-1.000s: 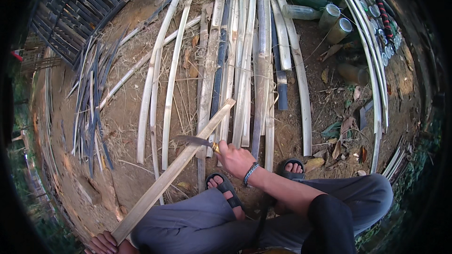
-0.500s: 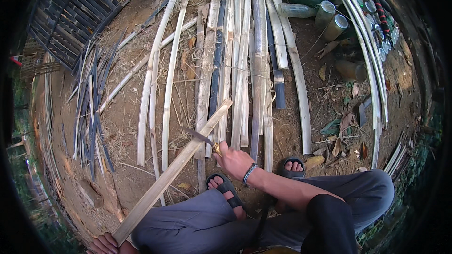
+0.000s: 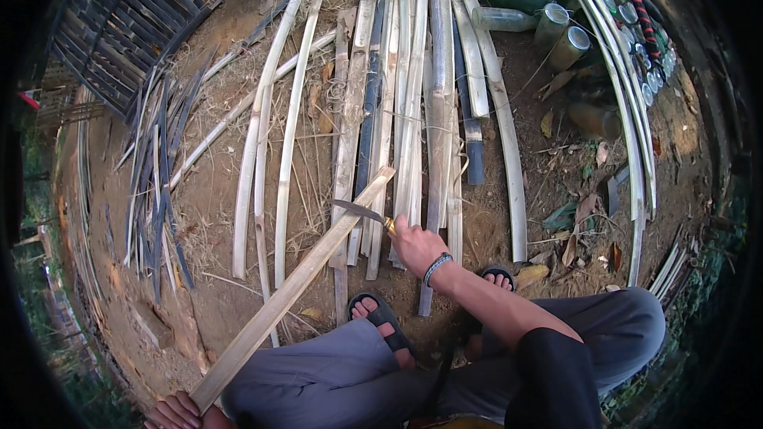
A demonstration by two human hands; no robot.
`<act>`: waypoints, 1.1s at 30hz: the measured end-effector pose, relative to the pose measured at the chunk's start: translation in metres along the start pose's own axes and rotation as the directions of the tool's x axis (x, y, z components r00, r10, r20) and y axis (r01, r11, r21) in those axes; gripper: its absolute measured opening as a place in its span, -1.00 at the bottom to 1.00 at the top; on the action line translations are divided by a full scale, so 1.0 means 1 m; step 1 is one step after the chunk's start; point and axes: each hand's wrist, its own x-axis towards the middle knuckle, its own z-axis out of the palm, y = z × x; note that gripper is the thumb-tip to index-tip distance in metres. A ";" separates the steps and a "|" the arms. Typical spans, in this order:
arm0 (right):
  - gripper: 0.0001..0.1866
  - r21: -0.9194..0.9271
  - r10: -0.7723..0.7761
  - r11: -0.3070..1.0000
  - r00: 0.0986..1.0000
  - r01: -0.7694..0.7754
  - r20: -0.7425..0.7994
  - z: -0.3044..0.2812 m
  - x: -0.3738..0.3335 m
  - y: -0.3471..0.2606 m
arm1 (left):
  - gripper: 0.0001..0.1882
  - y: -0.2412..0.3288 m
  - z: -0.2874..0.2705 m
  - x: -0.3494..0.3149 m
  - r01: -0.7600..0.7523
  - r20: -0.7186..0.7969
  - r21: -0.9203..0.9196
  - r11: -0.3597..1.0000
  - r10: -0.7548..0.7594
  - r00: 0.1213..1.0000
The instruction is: The person strips narrow layers from a long bamboo stalk using a curved knife, working in an outdoor wood manufacturing area.
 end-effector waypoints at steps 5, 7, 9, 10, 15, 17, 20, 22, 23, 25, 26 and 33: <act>-0.66 0.002 -0.212 0.977 0.977 0.212 -0.015 -0.002 -0.015 -0.028 | -0.53 0.000 0.000 0.002 -0.001 0.005 0.017 1.000 0.001 1.000; -0.66 -0.052 -0.030 0.998 1.000 0.029 -0.009 0.005 0.003 -0.003 | -0.53 0.000 -0.002 0.000 0.004 0.041 -0.017 1.000 -0.004 0.999; -0.67 -0.026 -0.005 1.000 1.000 0.004 -0.027 -0.003 0.006 0.001 | -0.53 -0.001 -0.002 0.000 0.008 0.063 -0.044 0.999 -0.006 0.998; -0.67 0.036 0.039 0.999 0.999 -0.040 0.021 0.001 -0.001 -0.007 | -0.53 -0.001 -0.002 -0.001 0.009 0.067 -0.048 0.999 -0.006 0.998; -0.67 -0.019 -0.091 0.996 0.995 0.091 0.031 -0.003 -0.001 -0.020 | -0.53 0.002 -0.007 0.001 0.018 0.091 -0.031 0.999 -0.015 0.996; -0.68 -0.046 0.038 0.998 0.999 -0.038 0.000 -0.010 0.015 0.003 | -0.52 0.002 -0.004 -0.001 0.021 0.091 -0.040 0.999 -0.017 0.996; -0.68 0.099 0.028 0.995 1.000 -0.029 0.010 -0.002 0.000 -0.020 | -0.52 0.002 -0.009 0.001 0.022 0.115 -0.052 0.998 -0.016 0.993; -0.69 0.067 -0.091 0.994 0.995 0.087 0.051 -0.005 0.001 -0.025 | -0.51 0.002 -0.009 0.002 0.020 0.093 -0.042 0.999 -0.016 0.996; -0.69 0.034 -0.127 0.991 0.991 0.126 0.030 -0.003 0.002 -0.019 | -0.51 0.003 -0.009 0.001 0.015 0.079 -0.038 0.999 -0.012 0.997; -0.70 0.016 0.038 0.999 0.998 -0.039 0.058 -0.006 0.014 0.003 | -0.51 0.005 -0.008 -0.001 0.003 0.084 -0.022 1.000 -0.001 0.996; -0.69 -0.002 0.115 0.993 0.993 -0.115 0.004 0.004 0.018 0.027 | -0.51 0.004 -0.005 -0.002 0.007 0.093 -0.021 1.000 -0.005 0.996; -0.68 0.035 -0.046 0.998 0.996 0.043 0.072 -0.008 0.005 -0.004 | -0.52 0.004 -0.007 0.000 0.004 0.074 -0.021 1.000 -0.002 0.997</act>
